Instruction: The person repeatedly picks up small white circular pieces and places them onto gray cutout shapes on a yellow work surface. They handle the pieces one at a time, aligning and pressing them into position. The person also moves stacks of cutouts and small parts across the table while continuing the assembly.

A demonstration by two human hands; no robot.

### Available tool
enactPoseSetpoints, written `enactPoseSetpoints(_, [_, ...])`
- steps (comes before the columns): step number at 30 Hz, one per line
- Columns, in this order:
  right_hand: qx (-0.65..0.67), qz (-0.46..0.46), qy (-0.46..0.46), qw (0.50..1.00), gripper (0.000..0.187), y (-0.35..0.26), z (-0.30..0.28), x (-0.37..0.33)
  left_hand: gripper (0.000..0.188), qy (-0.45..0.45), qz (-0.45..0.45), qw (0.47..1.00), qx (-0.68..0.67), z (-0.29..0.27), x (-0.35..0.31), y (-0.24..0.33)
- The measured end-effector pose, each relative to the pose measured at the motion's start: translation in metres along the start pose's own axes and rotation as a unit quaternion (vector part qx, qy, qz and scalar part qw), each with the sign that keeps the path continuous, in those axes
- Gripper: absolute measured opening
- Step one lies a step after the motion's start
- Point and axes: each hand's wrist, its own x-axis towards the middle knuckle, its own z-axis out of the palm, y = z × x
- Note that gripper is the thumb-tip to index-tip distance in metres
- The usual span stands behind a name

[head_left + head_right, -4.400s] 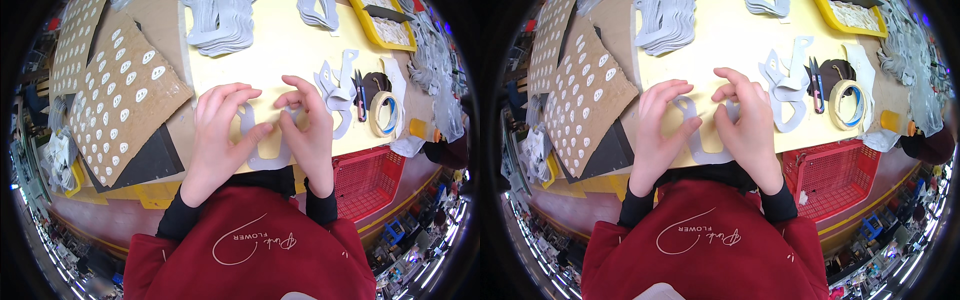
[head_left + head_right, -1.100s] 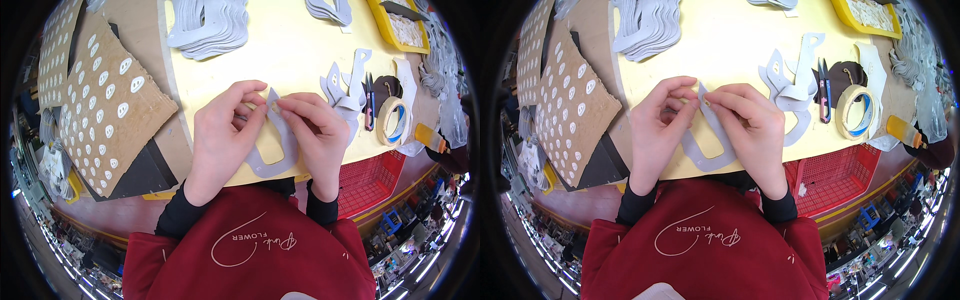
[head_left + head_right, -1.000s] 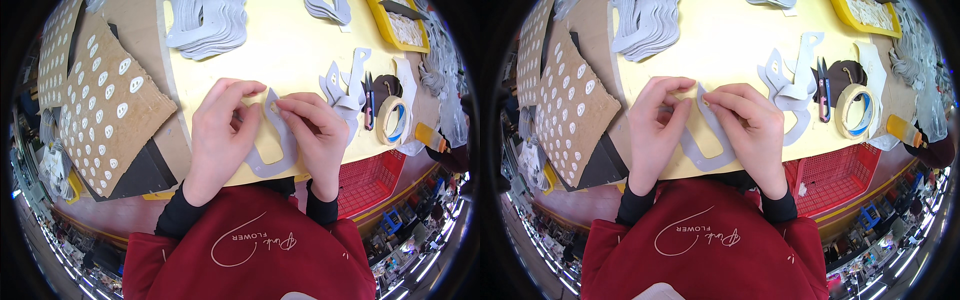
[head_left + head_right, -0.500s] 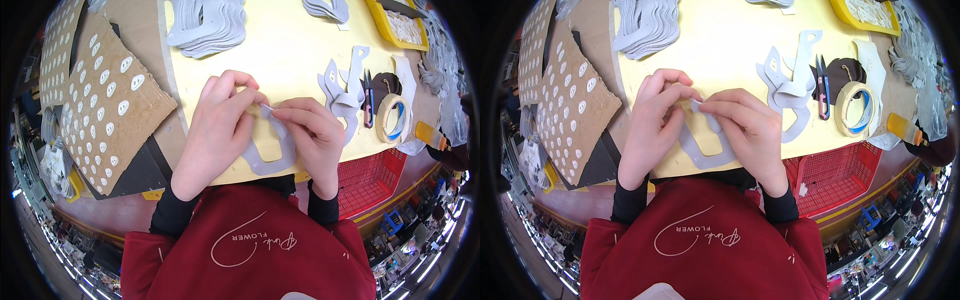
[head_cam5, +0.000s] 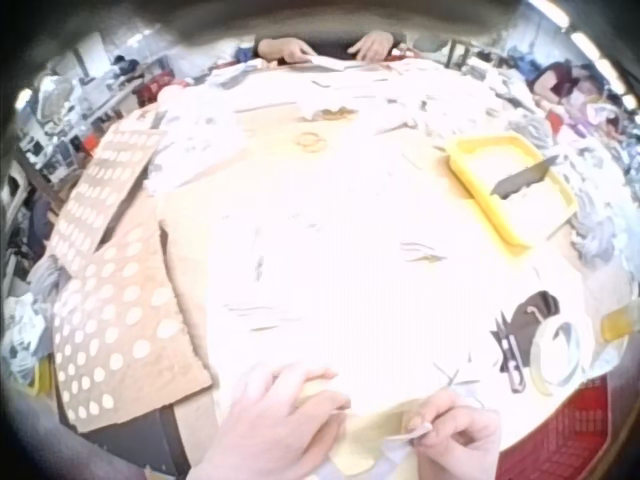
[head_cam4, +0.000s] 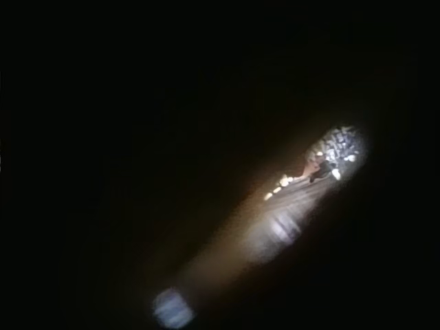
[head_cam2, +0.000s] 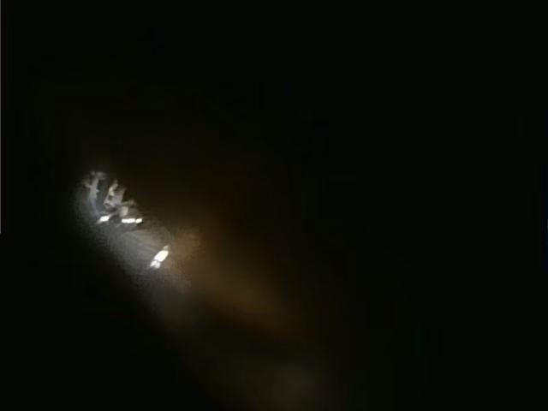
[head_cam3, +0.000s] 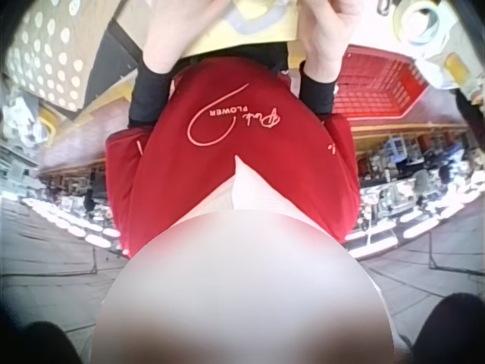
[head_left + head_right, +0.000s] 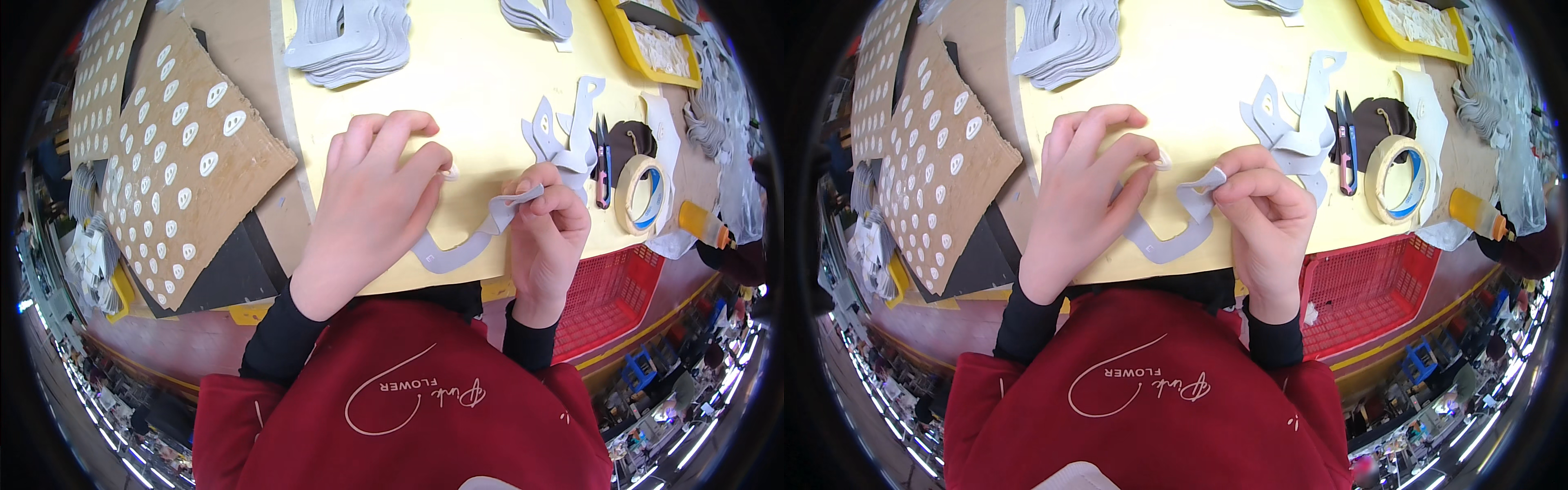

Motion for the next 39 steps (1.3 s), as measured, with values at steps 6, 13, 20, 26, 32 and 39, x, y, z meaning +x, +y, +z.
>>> enactPoseSetpoints(6, [-0.025, -0.001, -0.003, 1.0, 0.007, -0.001, 0.0, -0.002, 0.015, 0.014, 0.012, 1.0, 0.011, 0.005, 0.004, -0.001])
enactPoseSetpoints(13, [-0.011, 0.0, 0.026, 1.0, 0.019, -0.001, 0.006, -0.003, 0.018, 0.035, 0.009, 0.999, -0.026, 0.004, 0.0, -0.006])
enactPoseSetpoints(20, [-0.049, -0.009, -0.003, 0.999, 0.023, 0.004, 0.001, -0.004, 0.015, 0.043, -0.003, 0.999, -0.023, 0.006, 0.0, -0.002])
enactPoseSetpoints(26, [-0.041, -0.006, 0.005, 0.999, 0.027, 0.003, 0.001, -0.005, 0.02, 0.036, 0.013, 0.999, 0.02, 0.002, -0.003, 0.002])
enactPoseSetpoints(32, [-0.053, -0.007, 0.022, 0.998, 0.032, 0.004, 0.0, -0.006, 0.023, 0.042, 0.004, 0.999, 0.003, 0.005, -0.002, 0.006])
enactPoseSetpoints(39, [-0.064, 0.016, 0.058, 0.996, 0.031, 0.0, 0.009, -0.006, 0.025, 0.05, -0.015, 0.999, -0.007, 0.014, 0.003, 0.006])
